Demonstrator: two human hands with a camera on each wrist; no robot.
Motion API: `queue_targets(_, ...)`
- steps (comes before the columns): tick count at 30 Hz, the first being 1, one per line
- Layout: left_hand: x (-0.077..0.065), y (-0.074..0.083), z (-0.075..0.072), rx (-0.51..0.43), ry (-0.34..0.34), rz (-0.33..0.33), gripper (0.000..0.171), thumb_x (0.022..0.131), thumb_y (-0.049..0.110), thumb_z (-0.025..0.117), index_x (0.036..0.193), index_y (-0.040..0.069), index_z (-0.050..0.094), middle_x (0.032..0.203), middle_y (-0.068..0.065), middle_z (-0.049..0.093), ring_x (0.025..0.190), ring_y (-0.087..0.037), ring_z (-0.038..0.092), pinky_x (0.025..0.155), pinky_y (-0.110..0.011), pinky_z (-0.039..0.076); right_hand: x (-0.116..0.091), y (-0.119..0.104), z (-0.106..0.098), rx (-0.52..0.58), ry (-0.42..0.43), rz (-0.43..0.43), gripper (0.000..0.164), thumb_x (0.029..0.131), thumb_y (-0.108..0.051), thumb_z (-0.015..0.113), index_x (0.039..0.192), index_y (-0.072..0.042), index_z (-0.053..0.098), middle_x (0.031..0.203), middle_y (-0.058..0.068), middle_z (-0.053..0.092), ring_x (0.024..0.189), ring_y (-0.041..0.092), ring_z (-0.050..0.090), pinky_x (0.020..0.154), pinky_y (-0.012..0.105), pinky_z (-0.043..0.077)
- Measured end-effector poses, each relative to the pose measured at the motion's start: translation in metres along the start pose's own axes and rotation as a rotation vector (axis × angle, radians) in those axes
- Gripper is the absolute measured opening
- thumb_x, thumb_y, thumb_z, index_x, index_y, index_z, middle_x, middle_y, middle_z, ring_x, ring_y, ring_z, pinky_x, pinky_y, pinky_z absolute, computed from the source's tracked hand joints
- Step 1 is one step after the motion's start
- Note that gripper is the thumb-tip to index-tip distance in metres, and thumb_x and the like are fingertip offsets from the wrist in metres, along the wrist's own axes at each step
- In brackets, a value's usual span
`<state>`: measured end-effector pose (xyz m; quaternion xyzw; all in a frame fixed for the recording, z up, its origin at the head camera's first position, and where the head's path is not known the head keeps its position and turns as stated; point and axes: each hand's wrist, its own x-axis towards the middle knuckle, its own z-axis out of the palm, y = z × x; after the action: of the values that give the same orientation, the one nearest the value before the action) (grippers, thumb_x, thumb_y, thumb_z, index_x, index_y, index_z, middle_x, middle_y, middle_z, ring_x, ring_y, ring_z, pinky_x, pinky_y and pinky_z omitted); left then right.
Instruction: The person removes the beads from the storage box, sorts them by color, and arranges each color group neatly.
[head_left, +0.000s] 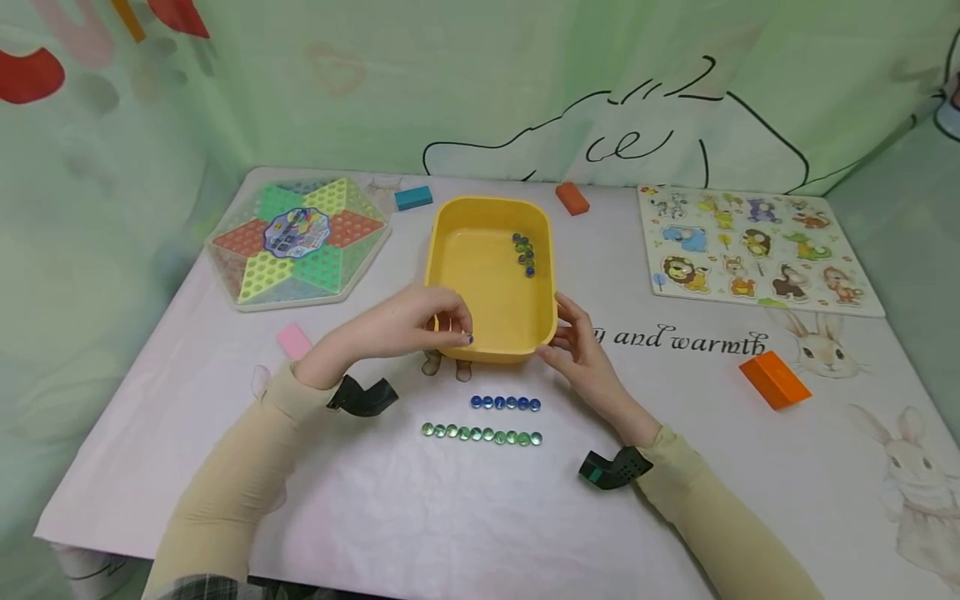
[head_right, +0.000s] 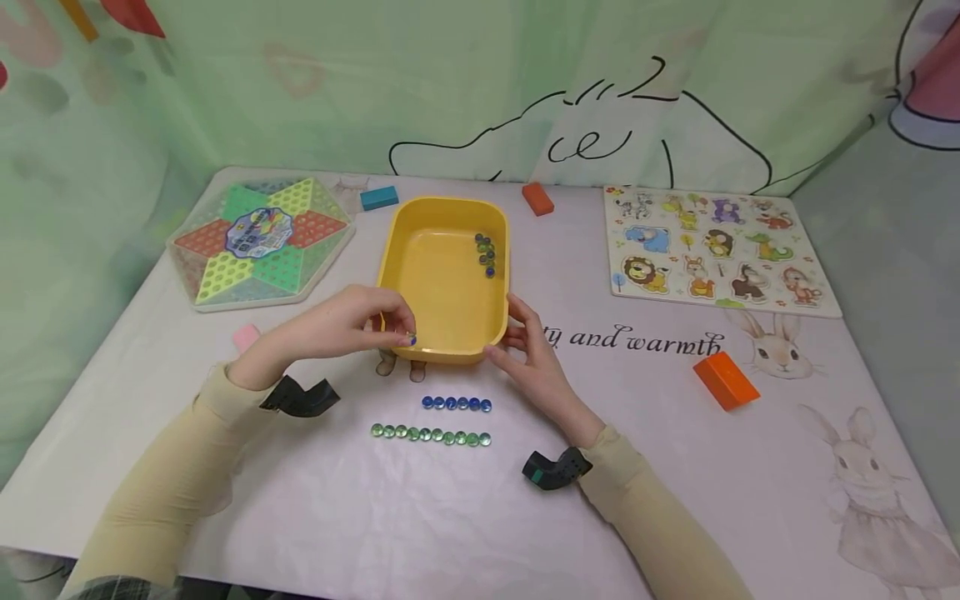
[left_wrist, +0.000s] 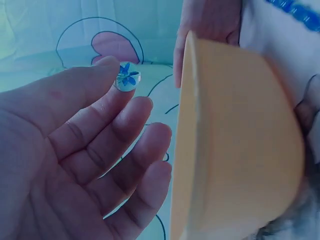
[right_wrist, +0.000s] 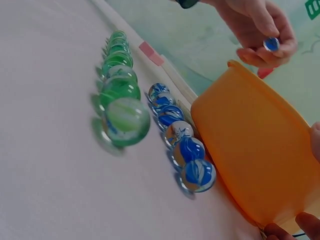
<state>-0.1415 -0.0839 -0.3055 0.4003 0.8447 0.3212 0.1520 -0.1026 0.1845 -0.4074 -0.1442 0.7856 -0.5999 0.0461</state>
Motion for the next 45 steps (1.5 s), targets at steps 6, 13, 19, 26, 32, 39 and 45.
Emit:
queue_targets(6, -0.017, 0.001, 0.012, -0.011, -0.045, 0.018, 0.009, 0.086, 0.020, 0.065, 0.090, 0.012, 0.063, 0.077, 0.004, 0.057, 0.067, -0.008, 0.048, 0.061, -0.022, 0.042, 0.000, 0.000, -0.001, -0.005, 0.003, -0.002, 0.074, 0.090, -0.007, 0.058, 0.147, -0.022, 0.014, 0.144, 0.014, 0.027, 0.114, 0.029, 0.047, 0.092, 0.011, 0.037)
queue_targets(13, -0.021, -0.002, 0.030, 0.031, -0.070, -0.014, 0.008, 0.085, 0.019, 0.066, 0.089, 0.013, 0.063, 0.075, 0.006, 0.055, 0.066, -0.006, 0.047, 0.061, -0.019, 0.041, 0.000, 0.000, -0.003, -0.005, 0.004, -0.007, 0.074, 0.090, -0.006, 0.057, 0.147, -0.022, 0.013, 0.144, 0.015, 0.026, 0.114, 0.030, 0.047, 0.091, 0.010, 0.037)
queue_targets(19, -0.019, -0.003, 0.039, 0.072, -0.063, -0.029, 0.008, 0.085, 0.020, 0.066, 0.089, 0.013, 0.063, 0.074, 0.007, 0.055, 0.066, -0.005, 0.047, 0.060, -0.018, 0.041, 0.000, 0.001, -0.005, -0.005, 0.011, -0.013, 0.074, 0.090, -0.006, 0.056, 0.148, -0.021, 0.013, 0.143, 0.016, 0.028, 0.112, 0.029, 0.047, 0.091, 0.010, 0.037)
queue_targets(26, -0.020, -0.003, 0.046, 0.066, -0.110, -0.048, 0.007, 0.086, 0.020, 0.065, 0.087, 0.014, 0.062, 0.073, 0.006, 0.053, 0.067, -0.005, 0.047, 0.062, -0.019, 0.041, 0.000, 0.002, -0.004, 0.006, 0.008, -0.019, 0.074, 0.090, -0.005, 0.057, 0.147, -0.020, 0.014, 0.142, 0.017, 0.028, 0.111, 0.030, 0.047, 0.091, 0.011, 0.038)
queue_targets(32, -0.018, -0.012, 0.056, 0.100, -0.127, -0.070, 0.007, 0.085, 0.021, 0.065, 0.083, 0.016, 0.061, 0.070, 0.007, 0.051, 0.065, -0.005, 0.046, 0.061, -0.019, 0.039, 0.000, 0.001, -0.003, 0.015, 0.004, -0.016, 0.073, 0.090, -0.004, 0.056, 0.147, -0.020, 0.013, 0.142, 0.017, 0.028, 0.111, 0.030, 0.047, 0.091, 0.010, 0.037)
queue_targets(39, -0.014, -0.019, 0.062, 0.138, -0.156, -0.084, 0.007, 0.085, 0.021, 0.066, 0.083, 0.017, 0.060, 0.069, 0.008, 0.051, 0.064, -0.004, 0.046, 0.061, -0.018, 0.038, 0.000, 0.000, -0.001, 0.006, -0.010, 0.008, 0.073, 0.091, -0.008, 0.056, 0.147, -0.023, 0.012, 0.145, 0.014, 0.026, 0.114, 0.030, 0.047, 0.092, 0.010, 0.036)
queue_targets(45, -0.013, -0.020, 0.065, 0.138, -0.174, -0.099, 0.010, 0.084, 0.024, 0.067, 0.083, 0.017, 0.060, 0.070, 0.008, 0.053, 0.065, -0.004, 0.047, 0.062, -0.018, 0.038, 0.001, 0.000, 0.000, 0.000, -0.003, 0.003, 0.073, 0.091, -0.007, 0.056, 0.147, -0.022, 0.012, 0.143, 0.015, 0.027, 0.113, 0.030, 0.047, 0.091, 0.009, 0.037)
